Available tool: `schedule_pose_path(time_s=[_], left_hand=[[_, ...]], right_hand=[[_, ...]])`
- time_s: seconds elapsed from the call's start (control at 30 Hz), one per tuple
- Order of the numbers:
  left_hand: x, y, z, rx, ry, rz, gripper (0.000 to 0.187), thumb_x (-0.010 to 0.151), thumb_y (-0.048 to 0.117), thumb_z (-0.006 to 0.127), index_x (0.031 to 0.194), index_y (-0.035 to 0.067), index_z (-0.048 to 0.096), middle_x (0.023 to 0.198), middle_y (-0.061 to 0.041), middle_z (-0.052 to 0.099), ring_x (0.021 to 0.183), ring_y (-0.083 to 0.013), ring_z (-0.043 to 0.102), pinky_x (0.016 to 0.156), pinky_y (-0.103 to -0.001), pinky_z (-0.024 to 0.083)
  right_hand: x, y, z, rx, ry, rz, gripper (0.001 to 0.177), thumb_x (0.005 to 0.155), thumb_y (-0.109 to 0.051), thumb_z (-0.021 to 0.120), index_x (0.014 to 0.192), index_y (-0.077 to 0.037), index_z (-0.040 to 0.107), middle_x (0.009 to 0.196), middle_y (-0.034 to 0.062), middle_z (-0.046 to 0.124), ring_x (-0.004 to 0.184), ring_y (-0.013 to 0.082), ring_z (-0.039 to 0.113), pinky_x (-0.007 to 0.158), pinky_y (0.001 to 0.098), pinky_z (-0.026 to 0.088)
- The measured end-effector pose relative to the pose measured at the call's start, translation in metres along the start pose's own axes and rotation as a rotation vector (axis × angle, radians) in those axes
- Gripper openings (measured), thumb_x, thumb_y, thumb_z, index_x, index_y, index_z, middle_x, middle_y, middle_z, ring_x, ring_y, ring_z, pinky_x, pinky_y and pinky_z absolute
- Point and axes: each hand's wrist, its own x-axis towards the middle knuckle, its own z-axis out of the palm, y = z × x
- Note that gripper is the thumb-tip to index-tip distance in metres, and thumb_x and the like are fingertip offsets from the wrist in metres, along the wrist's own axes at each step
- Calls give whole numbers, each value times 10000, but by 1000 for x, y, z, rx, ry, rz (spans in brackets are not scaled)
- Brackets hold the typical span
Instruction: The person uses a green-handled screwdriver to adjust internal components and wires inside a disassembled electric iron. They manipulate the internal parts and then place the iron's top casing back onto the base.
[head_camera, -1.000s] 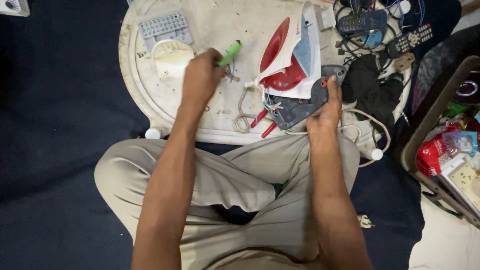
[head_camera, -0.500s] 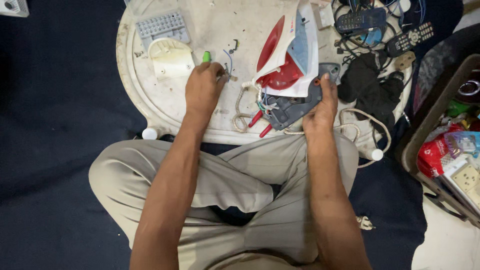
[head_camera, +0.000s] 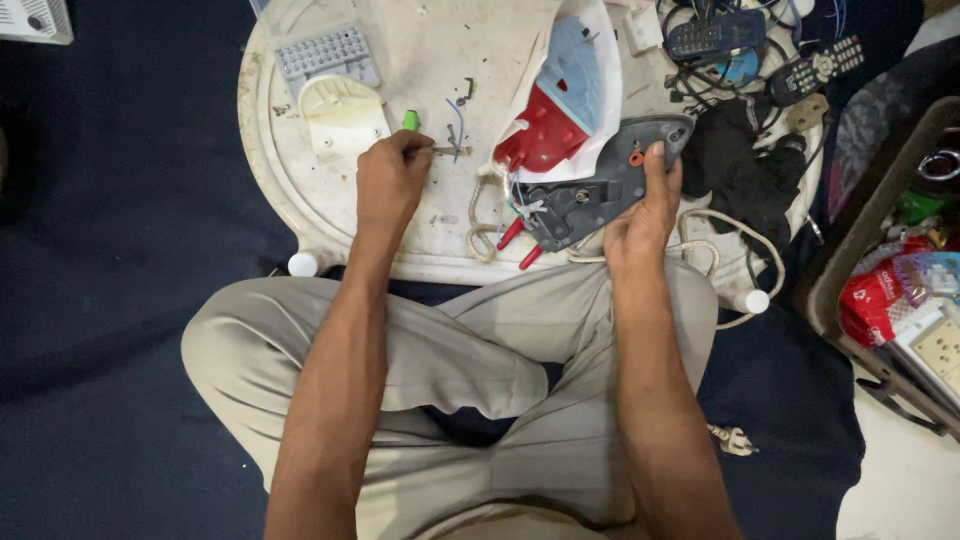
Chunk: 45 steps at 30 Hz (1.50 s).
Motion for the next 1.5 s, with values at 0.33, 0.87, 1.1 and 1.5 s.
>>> schedule_pose_path(time_s=[0.33,0.87,1.1,1.5], left_hand=[[12,24,-8,-541,-207,-188,141,934,51,743,1062,-11,738,864,-77,766,746,-96,710,713,-251,607],[-46,105,-16,-1070,-575,-3,180,982,2,711,1162,-10,704,1093,-126,771,1008,-156,749,914,-305,623],[-43,107,-10,-1105,-546,-41,160,969,-26,703,1127,-10,687,1092,-162,773,960,-172,765,850,-312,639],[-45,153,10,-628,-378,237,160,995,38,693,1143,-23,683,1105,-100,757,949,-130,752,844,-275,631]], right_hand=[[-4,-1,3,-43,-10,-60,309,1000,-210,745,1259,-85,632,1193,18,673,1112,135,628,1022,316,510],[-14,5,16,-96,-129,-109,297,991,-121,757,1240,-80,602,1151,38,682,1059,134,640,956,315,536],[-16,8,21,-66,-165,-132,328,1013,-11,707,1281,-70,528,1126,101,708,977,157,682,913,316,566],[-24,5,19,-291,-192,-206,364,1020,-17,699,1333,-28,512,1120,97,723,987,136,699,884,248,554]])
